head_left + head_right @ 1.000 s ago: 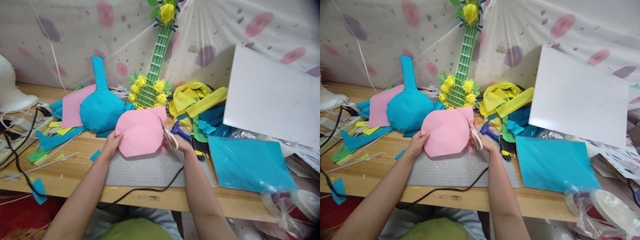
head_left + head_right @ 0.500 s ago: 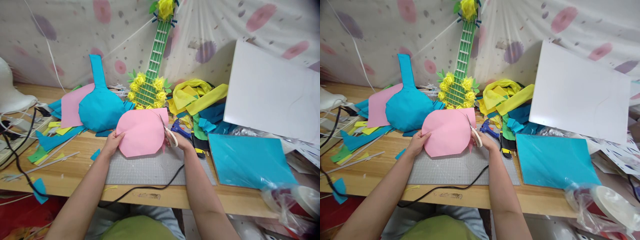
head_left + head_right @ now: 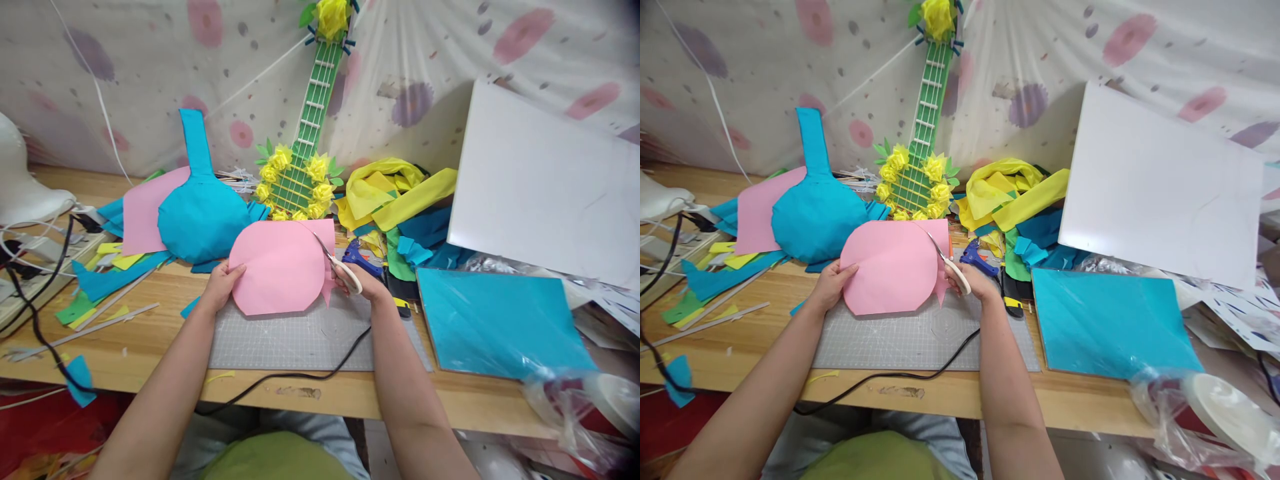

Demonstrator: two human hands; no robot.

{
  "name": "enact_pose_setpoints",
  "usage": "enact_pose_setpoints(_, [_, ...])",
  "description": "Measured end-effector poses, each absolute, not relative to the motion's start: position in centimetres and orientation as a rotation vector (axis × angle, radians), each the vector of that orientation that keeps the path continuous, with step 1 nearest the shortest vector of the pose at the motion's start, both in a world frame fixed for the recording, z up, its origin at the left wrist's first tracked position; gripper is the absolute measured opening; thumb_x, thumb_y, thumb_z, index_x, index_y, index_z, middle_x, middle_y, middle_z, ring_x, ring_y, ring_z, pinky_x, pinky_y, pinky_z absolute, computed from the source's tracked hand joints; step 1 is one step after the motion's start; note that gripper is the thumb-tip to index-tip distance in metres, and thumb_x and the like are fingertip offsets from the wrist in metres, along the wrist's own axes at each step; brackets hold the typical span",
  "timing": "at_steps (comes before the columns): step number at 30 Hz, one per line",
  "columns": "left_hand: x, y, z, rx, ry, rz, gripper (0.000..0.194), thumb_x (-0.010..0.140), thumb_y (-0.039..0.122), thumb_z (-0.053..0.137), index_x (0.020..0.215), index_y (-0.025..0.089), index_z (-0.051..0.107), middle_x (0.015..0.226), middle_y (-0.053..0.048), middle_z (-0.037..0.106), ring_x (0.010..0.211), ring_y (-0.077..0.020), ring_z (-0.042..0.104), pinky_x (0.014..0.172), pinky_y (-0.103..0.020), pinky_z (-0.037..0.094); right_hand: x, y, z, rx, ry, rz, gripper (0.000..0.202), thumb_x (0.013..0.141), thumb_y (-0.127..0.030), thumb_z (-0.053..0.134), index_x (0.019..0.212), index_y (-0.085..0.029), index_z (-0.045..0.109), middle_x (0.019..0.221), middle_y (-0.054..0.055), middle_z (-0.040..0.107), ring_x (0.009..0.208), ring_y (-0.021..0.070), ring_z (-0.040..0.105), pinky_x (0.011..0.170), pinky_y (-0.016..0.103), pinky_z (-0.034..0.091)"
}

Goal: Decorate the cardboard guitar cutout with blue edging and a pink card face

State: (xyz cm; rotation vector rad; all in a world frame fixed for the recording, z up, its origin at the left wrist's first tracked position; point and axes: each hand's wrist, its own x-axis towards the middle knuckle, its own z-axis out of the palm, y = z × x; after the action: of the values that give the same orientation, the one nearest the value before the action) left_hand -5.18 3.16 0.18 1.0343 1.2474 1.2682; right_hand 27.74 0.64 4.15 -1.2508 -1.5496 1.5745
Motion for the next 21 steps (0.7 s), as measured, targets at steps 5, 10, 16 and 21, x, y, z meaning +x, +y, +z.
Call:
enact_pose_setpoints(5, [-5.2, 3.0, 0.4, 1.034, 1.246, 1.266, 0.055, 0.049, 0.044, 0.078, 0.092, 0.012, 0.065, 0.083, -0.007, 0.069, 0.066, -0.0174, 0.061, 0.060, -0.028, 0.049, 27.9, 0.7, 4.2, -1.260, -1.558, 1.546, 0.046, 0.068, -0.061, 0.058, 0.068, -0.018, 0.042, 0.051, -0.006, 0.040, 0.041, 0.0058, 0.037, 0.037, 0.020, 0.031])
enact_pose_setpoints(10, [-5.2, 2.9, 0.6, 1.016, 1.269, 1.259, 0.055, 0.048, 0.044, 0.078, 0.091, 0.012, 0.064, 0.081, -0.007, 0.069, 0.066, -0.0181, 0.061, 0.061, -0.029, 0.048, 28.0, 0.6, 4.3, -1.280, -1.578, 1.533, 0.047, 0.070, -0.062, 0.055, 0.065, -0.018, 0.041, 0.048, -0.006, 0.041, 0.039, 0.0060, 0.037, 0.037, 0.021, 0.031])
enact_pose_setpoints(16, [-5.2, 2.8, 1.2, 1.011, 1.298, 1.247, 0.057, 0.044, 0.046, 0.078, 0.088, 0.013, 0.065, 0.078, -0.006, 0.069, 0.064, -0.0182, 0.060, 0.060, -0.029, 0.047, 28.3, 0.3, 4.8, -1.293, -1.625, 1.527, 0.050, 0.066, -0.065, 0.057, 0.063, -0.018, 0.041, 0.047, -0.006, 0.041, 0.039, 0.0057, 0.035, 0.037, 0.021, 0.030])
enact_pose_setpoints(21, [-5.4, 2.7, 1.1, 1.043, 1.280, 1.222, 0.057, 0.046, 0.047, 0.078, 0.090, 0.013, 0.065, 0.081, -0.006, 0.069, 0.064, -0.0179, 0.060, 0.060, -0.028, 0.047, 28.7, 0.5, 4.7, -1.271, -1.796, 1.444, 0.051, 0.068, -0.067, 0.053, 0.063, -0.018, 0.042, 0.052, -0.004, 0.045, 0.044, 0.0070, 0.041, 0.043, 0.022, 0.033])
